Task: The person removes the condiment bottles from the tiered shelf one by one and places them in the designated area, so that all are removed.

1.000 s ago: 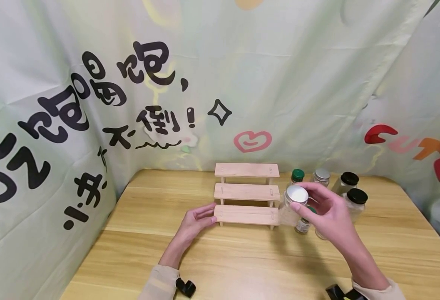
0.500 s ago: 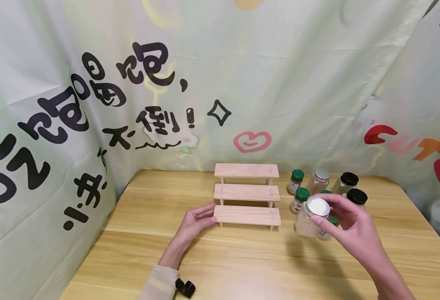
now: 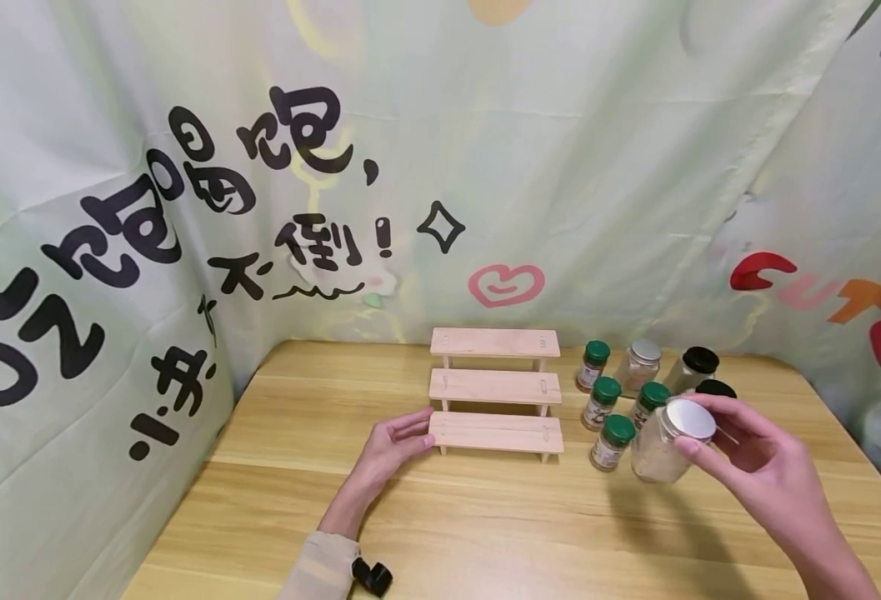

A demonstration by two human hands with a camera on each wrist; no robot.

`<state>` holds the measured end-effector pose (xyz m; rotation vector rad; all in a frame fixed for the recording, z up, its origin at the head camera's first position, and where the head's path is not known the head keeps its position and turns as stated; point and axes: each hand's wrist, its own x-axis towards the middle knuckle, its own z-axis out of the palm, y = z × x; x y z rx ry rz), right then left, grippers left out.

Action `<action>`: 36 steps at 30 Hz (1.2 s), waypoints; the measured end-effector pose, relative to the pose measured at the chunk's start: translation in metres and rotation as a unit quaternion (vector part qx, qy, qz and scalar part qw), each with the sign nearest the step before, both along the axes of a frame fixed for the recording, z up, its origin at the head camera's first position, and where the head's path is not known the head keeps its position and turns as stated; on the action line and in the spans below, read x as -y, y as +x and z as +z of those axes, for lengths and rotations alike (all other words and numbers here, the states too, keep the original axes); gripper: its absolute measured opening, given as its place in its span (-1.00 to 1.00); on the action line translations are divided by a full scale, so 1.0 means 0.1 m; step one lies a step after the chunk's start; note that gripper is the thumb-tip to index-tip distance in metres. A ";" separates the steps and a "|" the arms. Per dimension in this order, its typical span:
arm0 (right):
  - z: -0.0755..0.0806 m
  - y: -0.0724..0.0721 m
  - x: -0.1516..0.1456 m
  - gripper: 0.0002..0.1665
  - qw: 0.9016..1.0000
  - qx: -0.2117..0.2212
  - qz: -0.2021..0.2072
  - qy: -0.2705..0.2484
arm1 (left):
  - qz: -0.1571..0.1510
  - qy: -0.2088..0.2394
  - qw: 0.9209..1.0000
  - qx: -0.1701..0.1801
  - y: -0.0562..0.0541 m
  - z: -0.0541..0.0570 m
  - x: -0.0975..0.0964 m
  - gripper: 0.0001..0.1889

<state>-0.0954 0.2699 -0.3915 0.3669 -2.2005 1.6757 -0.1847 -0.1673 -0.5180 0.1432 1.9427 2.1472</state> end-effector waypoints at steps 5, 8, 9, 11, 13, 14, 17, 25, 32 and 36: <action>0.00 0.03 -0.14 -0.40 1.000 0.007 0.011 -0.016 | 0.002 -0.002 1.000 0.001 -0.01 -0.02 0.00 -0.39; -0.03 0.04 -0.22 -0.39 1.000 0.014 0.001 -0.016 | 0.003 -0.003 1.000 0.002 -0.01 -0.02 0.00 -0.39; -0.06 0.03 -0.25 -0.39 1.000 0.018 -0.010 -0.011 | 0.002 -0.005 1.000 0.002 -0.01 -0.02 0.00 -0.39; -0.10 0.03 -0.31 -0.40 0.999 0.022 -0.022 -0.015 | 0.001 -0.006 1.000 0.003 -0.01 -0.01 -0.01 -0.39; -0.14 0.02 -0.37 -0.41 0.999 0.025 -0.034 -0.016 | 0.000 -0.007 1.000 0.002 0.00 -0.01 -0.01 -0.39; -0.15 0.02 -0.40 -0.41 0.999 0.025 -0.034 -0.025 | -0.001 -0.007 1.000 0.001 0.00 -0.01 -0.01 -0.39; -0.17 0.02 -0.47 -0.43 0.999 0.018 -0.040 -0.029 | -0.001 -0.009 1.000 0.000 0.00 -0.01 -0.01 -0.39; -0.24 0.02 -0.65 -0.44 0.998 -0.010 -0.037 -0.051 | -0.001 0.000 1.000 0.004 -0.01 -0.01 0.00 -0.39; -0.41 -0.03 -0.76 -0.42 0.995 -0.003 -0.017 -0.094 | 0.001 0.003 1.000 0.005 -0.01 -0.01 0.02 -0.40; -0.52 -0.07 -0.81 -0.44 0.995 0.008 -0.009 -0.096 | -0.002 0.002 1.000 0.003 -0.01 -0.02 0.02 -0.39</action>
